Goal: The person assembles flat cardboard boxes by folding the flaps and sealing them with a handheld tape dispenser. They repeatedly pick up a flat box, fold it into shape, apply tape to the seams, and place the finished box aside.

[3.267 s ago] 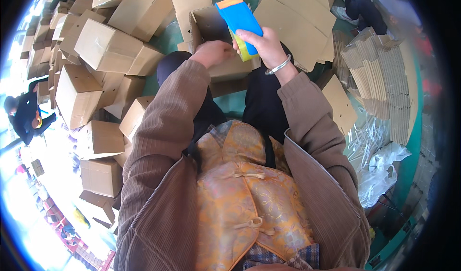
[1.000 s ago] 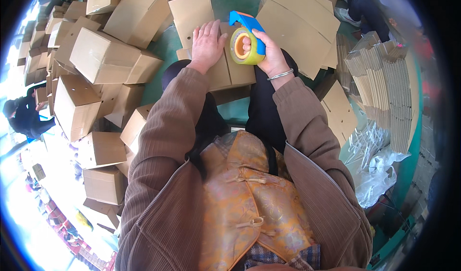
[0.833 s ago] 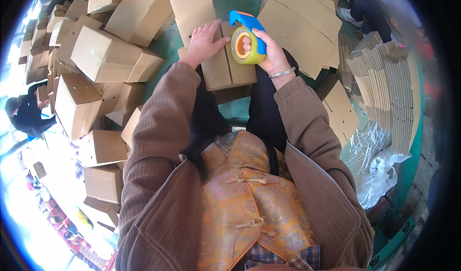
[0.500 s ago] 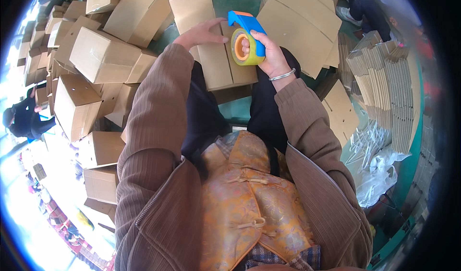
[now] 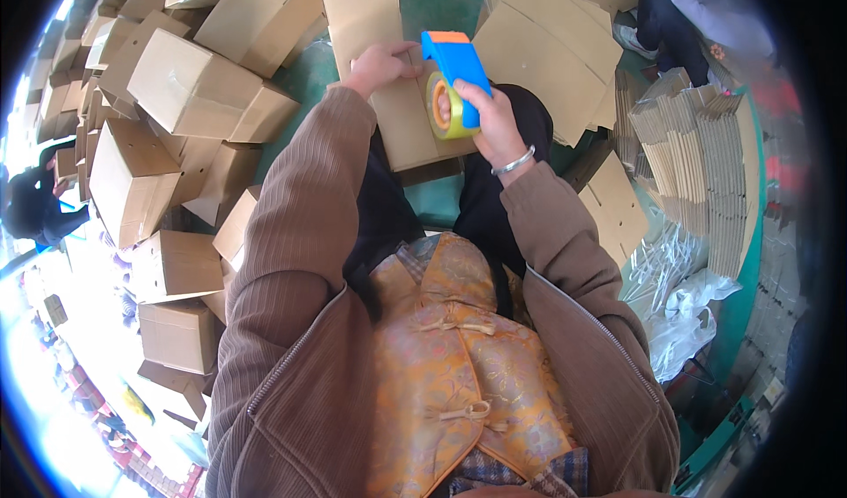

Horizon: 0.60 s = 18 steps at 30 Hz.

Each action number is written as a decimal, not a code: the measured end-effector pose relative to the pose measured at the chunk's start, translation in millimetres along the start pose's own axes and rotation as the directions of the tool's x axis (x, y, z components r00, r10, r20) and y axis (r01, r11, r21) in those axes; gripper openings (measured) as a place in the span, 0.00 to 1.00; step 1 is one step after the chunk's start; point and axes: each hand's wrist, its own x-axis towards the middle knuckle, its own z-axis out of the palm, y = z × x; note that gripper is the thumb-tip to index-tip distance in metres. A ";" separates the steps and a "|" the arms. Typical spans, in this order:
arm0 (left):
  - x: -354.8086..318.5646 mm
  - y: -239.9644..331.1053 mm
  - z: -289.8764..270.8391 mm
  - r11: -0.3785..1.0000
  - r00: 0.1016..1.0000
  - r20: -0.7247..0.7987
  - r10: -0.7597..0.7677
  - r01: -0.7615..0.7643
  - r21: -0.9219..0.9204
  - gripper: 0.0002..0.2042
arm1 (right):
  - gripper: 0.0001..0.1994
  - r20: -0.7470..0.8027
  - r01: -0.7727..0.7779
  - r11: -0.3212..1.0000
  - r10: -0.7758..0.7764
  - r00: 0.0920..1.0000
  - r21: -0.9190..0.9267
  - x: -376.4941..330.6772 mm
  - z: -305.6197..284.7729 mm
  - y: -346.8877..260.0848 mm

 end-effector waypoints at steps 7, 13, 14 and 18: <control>-18.1 -8.4 -3.3 0.999 0.998 -0.066 0.020 -0.023 -0.046 0.17 | 0.11 0.045 -0.068 0.991 0.074 0.996 -0.118 -24.6 17.9 31.9; -30.5 19.3 -32.5 0.965 0.988 -0.149 -0.036 -0.004 -0.263 0.25 | 0.11 0.085 -0.026 0.988 0.039 0.996 -0.152 -19.6 16.4 37.7; -32.1 26.3 -35.3 0.962 0.985 -0.169 -0.045 -0.003 -0.273 0.28 | 0.11 0.070 -0.037 0.984 0.050 0.996 -0.175 -20.4 16.9 38.1; -37.8 55.8 -39.7 0.978 0.994 0.020 -0.112 0.114 -0.176 0.34 | 0.11 0.040 -0.049 0.971 0.060 0.997 -0.235 -27.1 18.5 40.1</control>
